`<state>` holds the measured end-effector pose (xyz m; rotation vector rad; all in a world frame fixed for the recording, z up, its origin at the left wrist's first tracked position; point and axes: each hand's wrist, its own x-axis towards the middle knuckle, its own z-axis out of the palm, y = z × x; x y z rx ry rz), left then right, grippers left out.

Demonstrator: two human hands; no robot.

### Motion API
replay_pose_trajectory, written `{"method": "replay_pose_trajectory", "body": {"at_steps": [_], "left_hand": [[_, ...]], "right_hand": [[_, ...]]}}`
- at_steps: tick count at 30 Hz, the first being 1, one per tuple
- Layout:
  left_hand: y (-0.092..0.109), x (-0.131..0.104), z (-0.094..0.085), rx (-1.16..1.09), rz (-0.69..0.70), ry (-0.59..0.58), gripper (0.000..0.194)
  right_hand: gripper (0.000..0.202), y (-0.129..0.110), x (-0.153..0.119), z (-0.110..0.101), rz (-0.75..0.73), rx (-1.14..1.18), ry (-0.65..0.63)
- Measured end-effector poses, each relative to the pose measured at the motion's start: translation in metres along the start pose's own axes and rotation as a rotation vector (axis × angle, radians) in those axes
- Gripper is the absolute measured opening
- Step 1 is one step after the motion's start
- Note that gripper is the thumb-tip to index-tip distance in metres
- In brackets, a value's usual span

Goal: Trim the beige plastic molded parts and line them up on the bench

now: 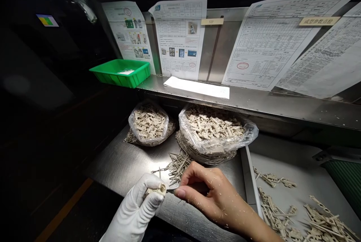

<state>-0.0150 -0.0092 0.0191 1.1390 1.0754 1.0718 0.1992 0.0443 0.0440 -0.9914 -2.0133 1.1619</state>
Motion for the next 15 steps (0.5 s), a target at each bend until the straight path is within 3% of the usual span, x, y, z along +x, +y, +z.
{"method": "replay_pose_trajectory", "body": {"at_steps": [11,15], "left_hand": [[-0.006,-0.002,0.005,0.172,0.062,0.129,0.043],[-0.014,-0.002,0.015,0.201,0.008,0.209,0.05]], "right_hand": [[0.022,-0.002,-0.004,0.012,-0.066,-0.213,0.126],[0.015,0.006,-0.005,0.026,-0.186,-0.261,0.292]]}}
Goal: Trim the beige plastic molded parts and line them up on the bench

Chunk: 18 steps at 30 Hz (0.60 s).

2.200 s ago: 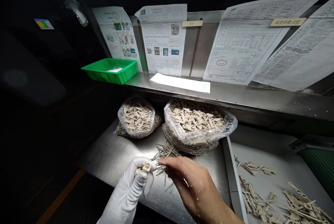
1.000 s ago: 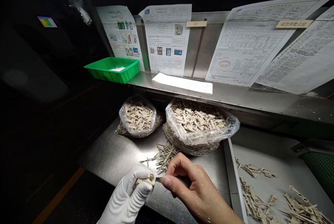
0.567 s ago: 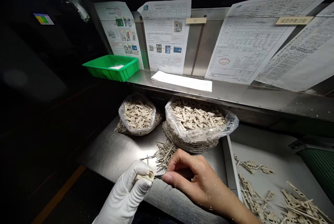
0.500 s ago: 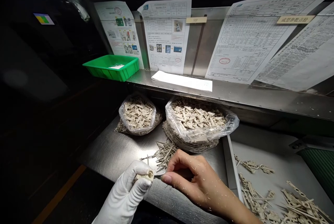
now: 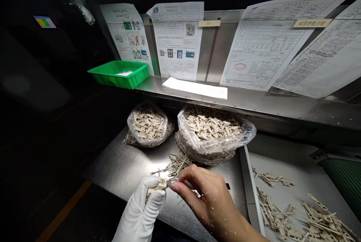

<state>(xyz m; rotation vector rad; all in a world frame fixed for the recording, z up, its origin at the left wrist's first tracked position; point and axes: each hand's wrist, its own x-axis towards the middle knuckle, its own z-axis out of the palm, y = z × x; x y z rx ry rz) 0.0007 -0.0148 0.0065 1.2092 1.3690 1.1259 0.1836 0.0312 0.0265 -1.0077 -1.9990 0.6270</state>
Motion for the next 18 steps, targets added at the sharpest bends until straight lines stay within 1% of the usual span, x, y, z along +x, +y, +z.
{"method": "replay_pose_trajectory", "body": {"at_steps": [2,4,6,8,10,11,12,14,16,18], "left_hand": [[-0.004,0.0,0.006,-0.048,-0.031,0.008,0.055],[-0.007,0.0,0.01,-0.086,-0.027,0.013,0.058],[-0.008,0.001,0.011,-0.105,-0.014,-0.001,0.06],[-0.006,0.001,0.01,-0.106,-0.017,-0.023,0.06],[-0.002,0.001,0.006,-0.098,-0.029,-0.058,0.058],[-0.001,0.002,0.004,-0.111,-0.038,-0.087,0.058],[0.001,0.002,0.002,-0.141,-0.056,-0.129,0.059],[0.004,0.005,-0.004,-0.238,-0.118,-0.251,0.065],[0.006,0.009,-0.007,-0.37,-0.239,-0.406,0.068],[0.007,0.014,-0.009,-0.497,-0.351,-0.533,0.063]], "right_hand": [[0.012,0.004,-0.004,0.007,-0.061,-0.025,0.094],[0.017,0.006,-0.006,0.01,-0.077,-0.048,0.116],[0.024,0.007,-0.008,0.011,-0.042,-0.032,0.094],[0.029,0.005,-0.008,0.011,0.025,0.042,0.084],[0.023,0.0,-0.006,0.01,0.103,0.145,0.07],[0.02,-0.002,-0.005,0.01,0.135,0.195,0.056],[0.021,-0.005,-0.004,0.01,0.159,0.238,0.039],[0.024,-0.01,-0.004,0.01,0.196,0.294,0.019],[0.019,-0.012,-0.004,0.009,0.222,0.308,-0.012],[0.019,-0.013,-0.006,0.007,0.221,0.285,-0.045]]}}
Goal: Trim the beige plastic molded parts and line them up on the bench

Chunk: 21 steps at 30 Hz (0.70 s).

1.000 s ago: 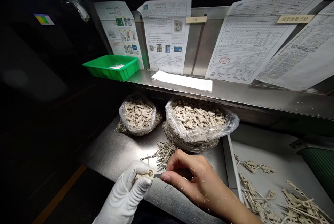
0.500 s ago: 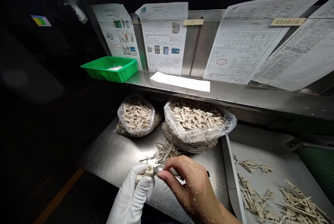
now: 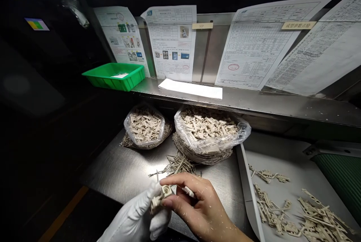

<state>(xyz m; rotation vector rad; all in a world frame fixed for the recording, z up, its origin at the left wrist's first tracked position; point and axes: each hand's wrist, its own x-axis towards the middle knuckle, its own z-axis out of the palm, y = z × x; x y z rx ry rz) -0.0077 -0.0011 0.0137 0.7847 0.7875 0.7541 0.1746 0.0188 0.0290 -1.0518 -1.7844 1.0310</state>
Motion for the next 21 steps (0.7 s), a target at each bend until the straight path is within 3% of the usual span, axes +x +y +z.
{"method": "replay_pose_trajectory", "body": {"at_steps": [3,7,11,14,17,21], "left_hand": [[0.003,0.006,0.0,-0.051,-0.01,0.01,0.058],[0.005,0.011,0.0,0.142,0.182,0.181,0.066],[0.006,0.008,-0.003,0.212,0.263,0.221,0.058],[0.003,0.004,0.0,0.238,0.29,0.355,0.038],[0.0,0.001,0.008,0.204,0.321,0.507,0.04],[-0.002,-0.003,0.015,0.262,0.388,0.571,0.041]], "right_hand": [[0.013,0.003,-0.003,-0.003,-0.055,-0.073,0.044],[0.025,0.008,-0.006,-0.004,0.008,-0.136,0.173],[0.021,0.009,-0.009,-0.001,0.055,-0.252,0.243],[0.016,0.011,-0.009,0.002,-0.071,-0.291,0.208],[0.022,0.013,-0.008,0.007,-0.201,-0.297,0.166],[0.038,0.017,-0.008,0.013,-0.304,-0.402,0.177]]}}
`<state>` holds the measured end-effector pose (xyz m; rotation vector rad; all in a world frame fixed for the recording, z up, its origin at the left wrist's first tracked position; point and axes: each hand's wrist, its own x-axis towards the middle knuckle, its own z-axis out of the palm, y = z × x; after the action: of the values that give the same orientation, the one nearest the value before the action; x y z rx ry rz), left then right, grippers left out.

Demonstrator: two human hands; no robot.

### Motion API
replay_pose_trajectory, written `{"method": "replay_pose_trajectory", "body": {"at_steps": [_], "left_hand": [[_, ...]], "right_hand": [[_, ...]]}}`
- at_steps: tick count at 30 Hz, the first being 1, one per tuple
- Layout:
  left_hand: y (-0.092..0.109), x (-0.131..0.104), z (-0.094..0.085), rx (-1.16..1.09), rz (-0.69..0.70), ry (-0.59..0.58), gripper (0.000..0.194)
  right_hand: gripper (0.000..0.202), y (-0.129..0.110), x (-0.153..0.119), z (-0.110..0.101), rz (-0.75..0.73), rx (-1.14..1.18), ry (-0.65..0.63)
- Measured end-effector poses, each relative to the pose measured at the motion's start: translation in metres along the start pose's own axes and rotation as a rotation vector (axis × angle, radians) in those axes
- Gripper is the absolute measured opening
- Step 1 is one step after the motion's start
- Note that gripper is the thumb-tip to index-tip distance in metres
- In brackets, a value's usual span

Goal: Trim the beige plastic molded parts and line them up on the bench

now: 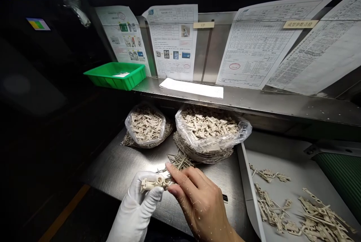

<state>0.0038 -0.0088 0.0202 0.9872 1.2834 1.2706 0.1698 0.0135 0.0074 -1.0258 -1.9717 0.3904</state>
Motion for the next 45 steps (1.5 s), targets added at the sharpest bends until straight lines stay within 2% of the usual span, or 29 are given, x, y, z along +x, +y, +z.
{"method": "replay_pose_trajectory", "body": {"at_steps": [15,22,25,29,32,35,38,41,45], "left_hand": [[-0.001,-0.002,-0.007,-0.003,0.012,-0.045,0.042],[-0.008,-0.003,-0.009,0.037,0.057,-0.08,0.034],[-0.01,-0.005,-0.009,0.075,0.101,-0.084,0.035],[-0.01,-0.006,-0.009,0.076,0.097,-0.083,0.036],[-0.008,-0.005,-0.009,0.027,0.058,-0.117,0.039],[-0.006,-0.005,-0.008,0.018,0.028,-0.164,0.043],[-0.008,-0.007,-0.009,0.089,0.058,-0.163,0.044],[-0.008,-0.007,-0.01,0.144,0.107,-0.144,0.043],[-0.005,-0.001,-0.013,0.042,0.009,-0.262,0.045]], "right_hand": [[0.046,0.0,-0.006,0.003,-0.087,-0.106,0.016],[0.047,-0.004,-0.006,-0.007,-0.119,-0.108,-0.06],[0.045,-0.005,-0.001,-0.007,-0.128,-0.072,-0.019],[0.045,-0.005,-0.001,-0.004,-0.152,-0.143,0.021],[0.042,-0.005,-0.002,-0.004,-0.162,-0.159,0.009],[0.037,-0.005,-0.002,-0.006,-0.15,-0.076,-0.027],[0.038,-0.005,-0.001,-0.006,-0.138,-0.014,-0.029],[0.042,-0.005,0.0,-0.004,-0.165,-0.081,0.016],[0.037,-0.006,0.002,-0.004,-0.17,-0.097,0.02]]}}
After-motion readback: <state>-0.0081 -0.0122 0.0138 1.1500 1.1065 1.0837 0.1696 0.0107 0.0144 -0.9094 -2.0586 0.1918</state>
